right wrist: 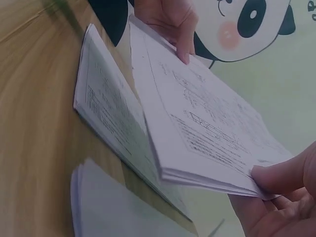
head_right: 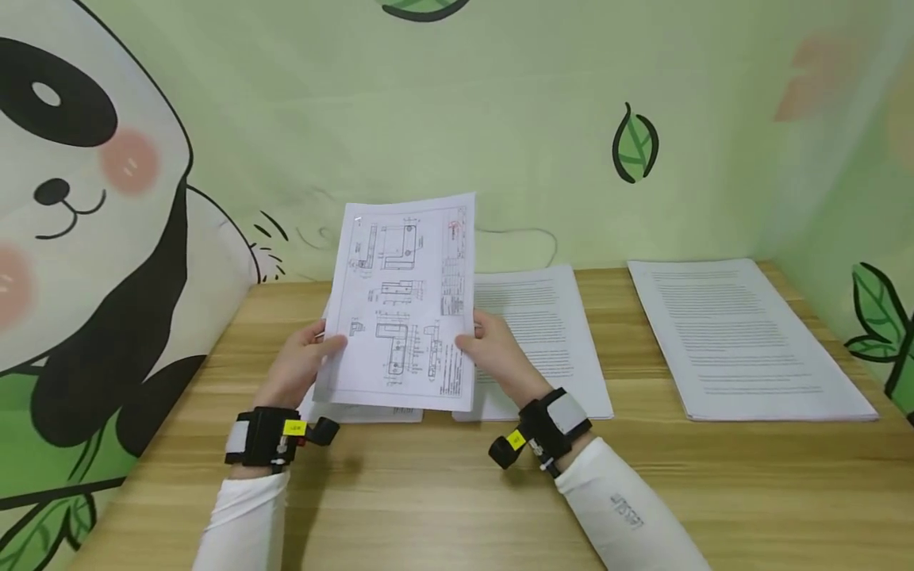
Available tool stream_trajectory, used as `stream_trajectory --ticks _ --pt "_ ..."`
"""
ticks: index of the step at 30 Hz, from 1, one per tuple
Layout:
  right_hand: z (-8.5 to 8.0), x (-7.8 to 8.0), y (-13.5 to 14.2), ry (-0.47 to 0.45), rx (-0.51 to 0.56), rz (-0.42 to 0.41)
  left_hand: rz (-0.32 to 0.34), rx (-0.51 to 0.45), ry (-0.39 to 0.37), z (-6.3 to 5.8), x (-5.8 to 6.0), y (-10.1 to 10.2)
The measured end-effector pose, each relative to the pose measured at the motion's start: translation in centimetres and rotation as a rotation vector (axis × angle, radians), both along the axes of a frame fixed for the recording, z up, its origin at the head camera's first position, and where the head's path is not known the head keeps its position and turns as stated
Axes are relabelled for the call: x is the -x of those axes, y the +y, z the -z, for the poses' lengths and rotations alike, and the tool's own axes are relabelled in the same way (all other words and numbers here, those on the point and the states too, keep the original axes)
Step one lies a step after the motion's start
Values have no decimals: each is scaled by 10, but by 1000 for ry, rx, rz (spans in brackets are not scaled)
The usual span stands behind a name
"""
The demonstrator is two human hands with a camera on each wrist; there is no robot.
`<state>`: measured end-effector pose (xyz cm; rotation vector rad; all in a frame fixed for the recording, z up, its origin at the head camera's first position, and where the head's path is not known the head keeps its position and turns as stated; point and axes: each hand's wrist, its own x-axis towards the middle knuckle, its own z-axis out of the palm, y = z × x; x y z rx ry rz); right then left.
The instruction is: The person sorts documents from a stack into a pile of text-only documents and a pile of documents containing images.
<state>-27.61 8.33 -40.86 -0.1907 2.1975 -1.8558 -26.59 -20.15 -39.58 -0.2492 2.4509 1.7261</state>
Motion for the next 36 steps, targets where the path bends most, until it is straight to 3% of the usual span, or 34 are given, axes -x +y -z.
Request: stream_trajectory --ticks 9,16,20,27,36 --pt "11 -1 -42 -17 -1 180 -104 86 -88 -3 -9 -27" --pt "24 -1 -61 26 -85 111 -135 132 -110 3 -11 -39" --pt "32 0 -67 78 -150 78 -148 146 -145 12 -9 -47" --pt "42 2 -75 63 -192 106 -154 192 -148 27 -8 -54" --pt "40 4 -78 50 -200 141 -188 193 -116 29 -7 -50"
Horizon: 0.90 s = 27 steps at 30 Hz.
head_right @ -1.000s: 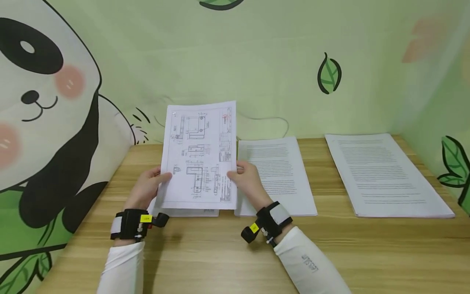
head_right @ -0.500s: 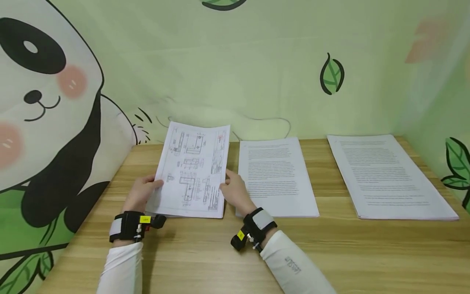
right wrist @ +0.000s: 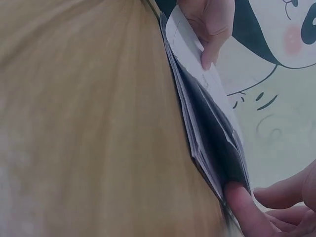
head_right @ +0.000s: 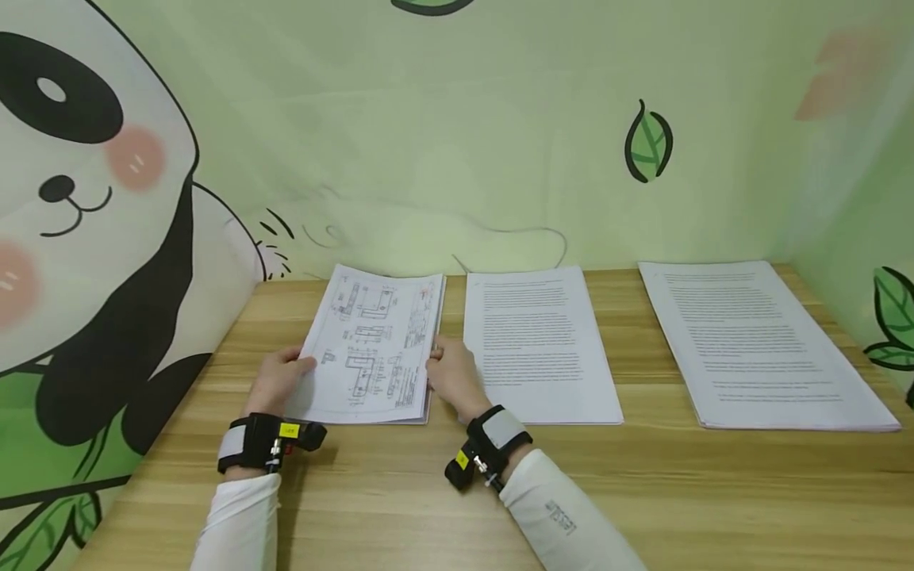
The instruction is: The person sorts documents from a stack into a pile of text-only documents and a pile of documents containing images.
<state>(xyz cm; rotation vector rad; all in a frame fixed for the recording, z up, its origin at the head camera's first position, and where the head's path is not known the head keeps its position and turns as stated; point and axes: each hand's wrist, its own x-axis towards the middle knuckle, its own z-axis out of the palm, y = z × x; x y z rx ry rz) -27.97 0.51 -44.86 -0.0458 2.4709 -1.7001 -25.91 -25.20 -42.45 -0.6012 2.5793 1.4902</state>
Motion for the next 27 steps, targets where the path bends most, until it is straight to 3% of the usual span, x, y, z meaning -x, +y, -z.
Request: stream_trajectory --ticks 11,18,27 --pt "-8 -4 12 3 -130 -60 -119 38 185 11 9 5" --pt "-16 -9 16 22 -188 -118 -175 58 198 6 7 7" --pt "-32 -6 34 66 -218 -206 -157 35 193 -3 5 9"
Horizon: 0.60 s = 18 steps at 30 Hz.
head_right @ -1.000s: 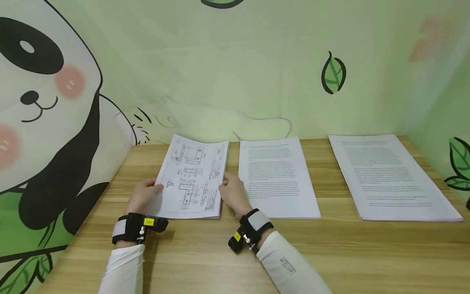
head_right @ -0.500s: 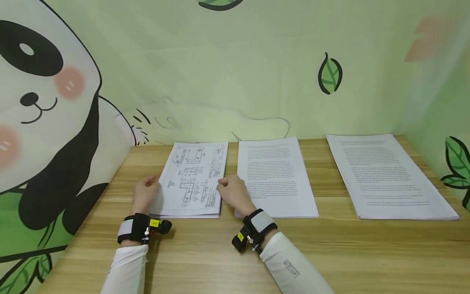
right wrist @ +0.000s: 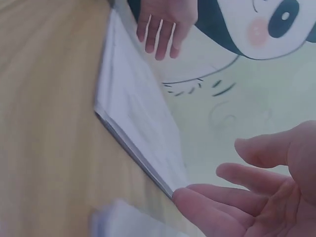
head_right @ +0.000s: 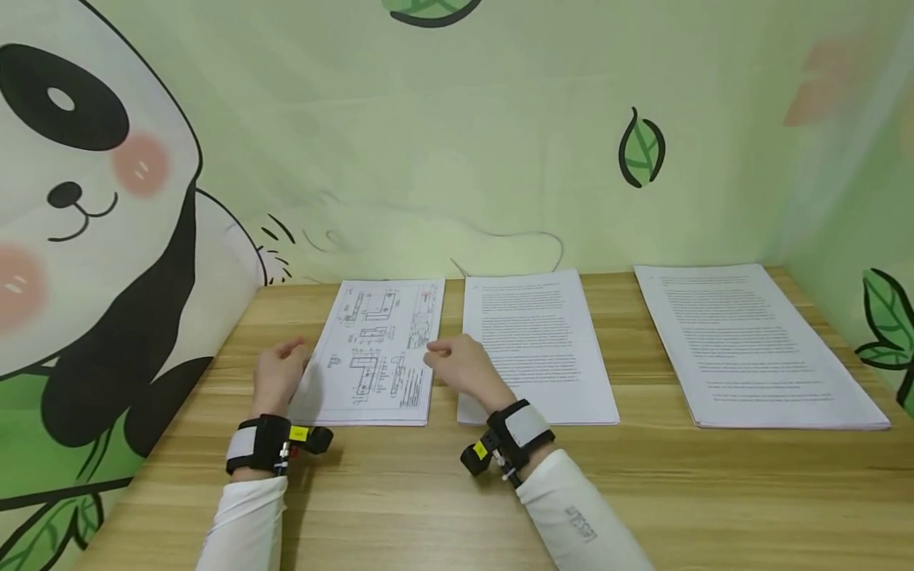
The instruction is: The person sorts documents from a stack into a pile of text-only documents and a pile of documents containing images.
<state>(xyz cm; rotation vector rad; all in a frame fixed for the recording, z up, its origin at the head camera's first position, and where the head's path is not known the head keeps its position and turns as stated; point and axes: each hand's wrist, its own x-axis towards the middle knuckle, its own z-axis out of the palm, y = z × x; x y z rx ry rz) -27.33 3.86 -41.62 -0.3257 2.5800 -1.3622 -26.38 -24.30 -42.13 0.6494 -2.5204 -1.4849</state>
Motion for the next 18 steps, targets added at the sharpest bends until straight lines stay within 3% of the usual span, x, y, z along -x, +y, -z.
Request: stream_trajectory --ticks 9,18 --pt "-17 1 49 48 -23 -14 54 -73 -9 -16 0 19" --pt "-22 2 137 140 -105 12 150 -108 67 -28 -1 50"
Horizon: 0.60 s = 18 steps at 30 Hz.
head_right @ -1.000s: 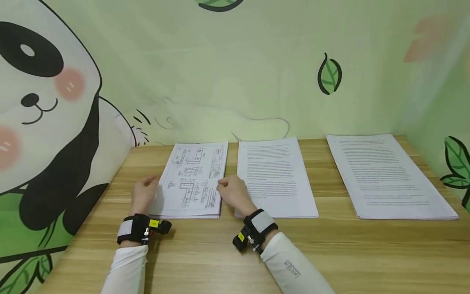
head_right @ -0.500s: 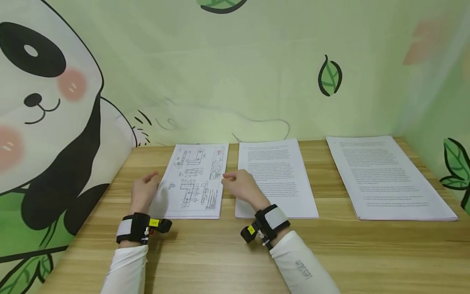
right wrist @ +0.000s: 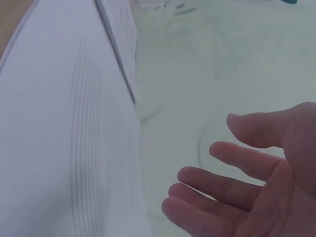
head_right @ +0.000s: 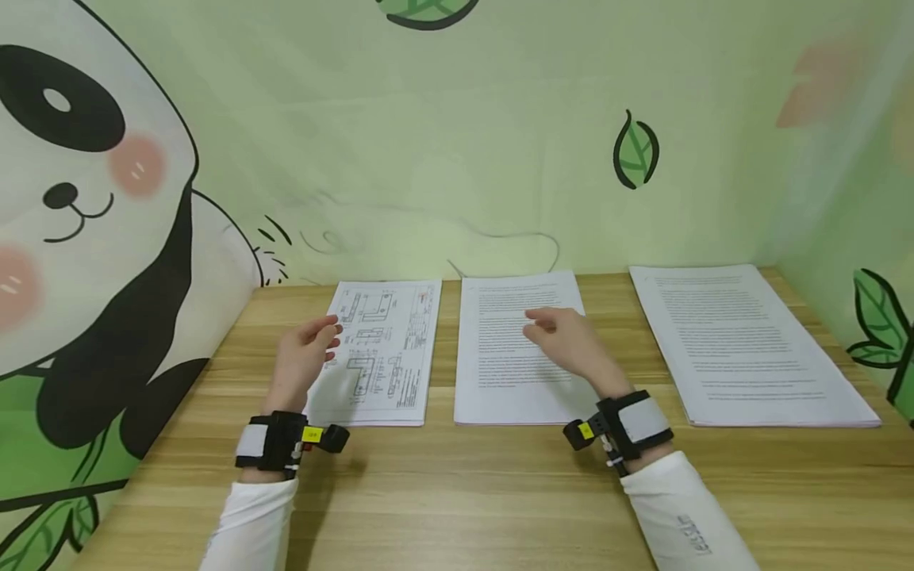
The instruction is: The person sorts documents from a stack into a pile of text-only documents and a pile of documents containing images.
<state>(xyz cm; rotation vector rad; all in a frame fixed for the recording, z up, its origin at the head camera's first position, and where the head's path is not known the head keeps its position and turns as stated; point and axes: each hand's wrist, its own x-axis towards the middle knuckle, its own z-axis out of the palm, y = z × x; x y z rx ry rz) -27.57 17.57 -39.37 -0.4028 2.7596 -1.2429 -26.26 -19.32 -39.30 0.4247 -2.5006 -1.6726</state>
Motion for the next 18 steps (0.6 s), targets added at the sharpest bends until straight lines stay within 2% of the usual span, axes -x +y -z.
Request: stream_trajectory --ticks 4,9,14,18 --pt "-4 -7 43 -11 -46 55 46 -17 25 -3 -1 12" --pt "-9 -14 90 51 -108 115 87 3 69 -6 -4 28" --pt "-9 -18 129 68 -127 163 140 45 97 -2 -3 47" --pt "-10 -21 156 103 -127 186 204 26 99 4 -2 69"
